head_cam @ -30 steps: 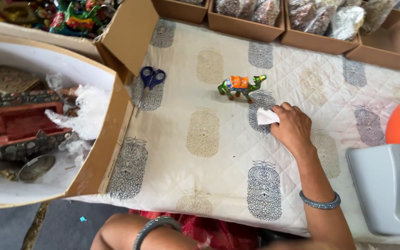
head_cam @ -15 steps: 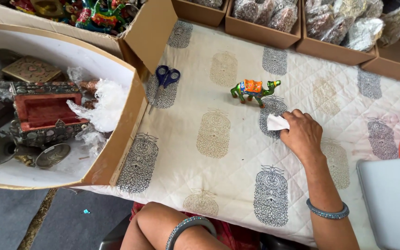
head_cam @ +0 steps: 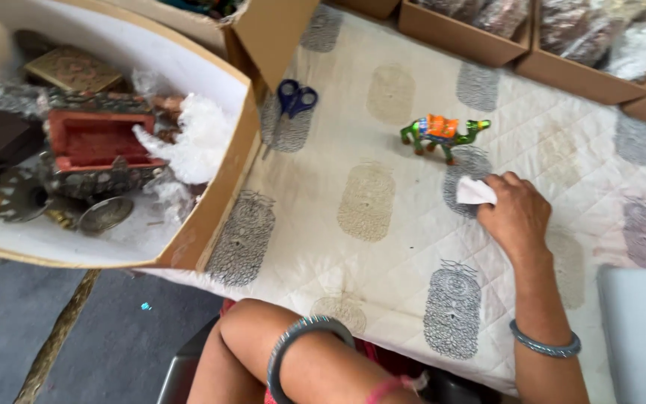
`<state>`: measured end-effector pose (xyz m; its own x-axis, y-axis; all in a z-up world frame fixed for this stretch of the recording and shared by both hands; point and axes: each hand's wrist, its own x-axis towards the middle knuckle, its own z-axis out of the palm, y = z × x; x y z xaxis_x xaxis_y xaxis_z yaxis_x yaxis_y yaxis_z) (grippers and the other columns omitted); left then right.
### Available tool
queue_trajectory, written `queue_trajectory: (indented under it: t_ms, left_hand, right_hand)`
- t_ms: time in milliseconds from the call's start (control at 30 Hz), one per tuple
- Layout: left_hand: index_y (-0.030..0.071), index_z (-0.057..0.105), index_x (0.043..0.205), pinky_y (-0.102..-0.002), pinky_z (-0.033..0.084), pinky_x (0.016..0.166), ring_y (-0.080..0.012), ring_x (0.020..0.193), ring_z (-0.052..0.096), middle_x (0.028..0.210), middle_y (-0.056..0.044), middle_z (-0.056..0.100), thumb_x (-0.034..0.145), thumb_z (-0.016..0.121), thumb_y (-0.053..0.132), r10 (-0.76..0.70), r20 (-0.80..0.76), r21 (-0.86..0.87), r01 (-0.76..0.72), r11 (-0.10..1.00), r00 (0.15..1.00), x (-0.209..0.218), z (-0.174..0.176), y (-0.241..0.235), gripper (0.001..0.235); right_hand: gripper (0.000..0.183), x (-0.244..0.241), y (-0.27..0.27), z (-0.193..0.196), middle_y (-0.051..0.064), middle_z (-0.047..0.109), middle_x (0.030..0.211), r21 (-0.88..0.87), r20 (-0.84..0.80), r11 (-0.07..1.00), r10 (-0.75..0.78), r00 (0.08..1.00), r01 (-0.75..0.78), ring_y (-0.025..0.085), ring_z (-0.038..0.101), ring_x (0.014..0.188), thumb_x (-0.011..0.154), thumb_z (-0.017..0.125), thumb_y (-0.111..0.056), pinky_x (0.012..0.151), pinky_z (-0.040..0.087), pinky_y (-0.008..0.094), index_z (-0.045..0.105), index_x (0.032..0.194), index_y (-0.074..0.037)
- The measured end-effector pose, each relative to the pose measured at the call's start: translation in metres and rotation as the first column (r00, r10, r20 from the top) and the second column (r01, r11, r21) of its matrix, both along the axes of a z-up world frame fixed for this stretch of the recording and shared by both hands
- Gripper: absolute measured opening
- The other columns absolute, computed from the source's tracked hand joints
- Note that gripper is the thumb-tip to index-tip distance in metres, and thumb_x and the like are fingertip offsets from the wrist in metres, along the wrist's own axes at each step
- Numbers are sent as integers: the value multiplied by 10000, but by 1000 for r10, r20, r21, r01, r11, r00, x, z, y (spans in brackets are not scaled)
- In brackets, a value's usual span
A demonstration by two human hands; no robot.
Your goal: The person cleans small decorative elephant and camel figurines with a cloth and wraps them in bubble wrap by hand.
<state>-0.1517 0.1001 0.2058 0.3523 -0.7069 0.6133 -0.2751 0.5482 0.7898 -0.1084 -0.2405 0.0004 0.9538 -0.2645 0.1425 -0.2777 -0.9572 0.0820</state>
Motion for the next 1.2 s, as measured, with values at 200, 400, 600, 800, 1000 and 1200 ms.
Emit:
queue_trajectory:
  t_ms: [200, 400, 600, 800, 1000, 1200]
  left_hand:
    - [75, 570, 1336, -333, 542, 1004, -211, 1079, 669, 1225, -98, 650, 1120, 548, 331, 65, 67, -16, -64, 998, 996, 44, -99, -40, 336]
    - [92, 759, 1082, -383, 597, 745, -235, 795, 763, 867, -76, 777, 936, 661, 363, 158, 357, 458, -320, 830, 921, 106, -203, -45, 322]
    - [62, 734, 1109, -346, 596, 734, -232, 798, 765, 884, -109, 766, 935, 689, 358, 135, 203, 436, -213, 874, 970, 134, -235, -43, 346]
    - [34, 755, 1087, -386, 559, 760, -261, 796, 724, 919, -165, 755, 931, 685, 305, 159, 234, 549, -265, 793, 959, 134, -262, -42, 321]
    - [23, 731, 1067, -405, 574, 759, -270, 809, 740, 931, -154, 769, 901, 670, 232, 180, 227, 519, -275, 810, 957, 138, -272, -45, 273]
    - [18, 740, 1061, -408, 575, 805, -285, 854, 739, 976, -175, 765, 905, 662, 190, 88, 237, 437, -187, 880, 967, 133, -268, -34, 245]
  right_hand:
    - [502, -3, -7, 30, 143, 646, 1206, 226, 10, 973, 36, 999, -37, 395, 638, 1042, 753, 707, -198, 871, 509, 521, 703, 1253, -152]
    - [439, -4, -7, 30, 178, 661, 1214, 414, 239, 889, 102, 966, -196, 358, 664, 1081, 832, 740, -139, 932, 520, 429, 660, 1253, -43]
    - [429, 39, 103, 85, 119, 696, 1081, 545, 158, 770, 295, 942, -332, 297, 710, 956, 780, 768, -127, 822, 553, 383, 676, 1192, -47]
    - [467, 116, 191, 84, 82, 642, 1254, 395, 85, 811, 437, 896, -433, 312, 692, 1001, 799, 753, -196, 857, 565, 426, 676, 1256, -139]
    - [775, 157, 221, 37, 164, 445, 1453, 342, 117, 549, 780, 614, -763, 399, 560, 1188, 804, 836, -368, 991, 486, 472, 535, 1443, -49]
    - [634, 100, 191, 74, 153, 434, 1509, 316, 221, 662, 645, 732, -679, 383, 514, 1284, 825, 782, -283, 1043, 483, 459, 572, 1385, -74]
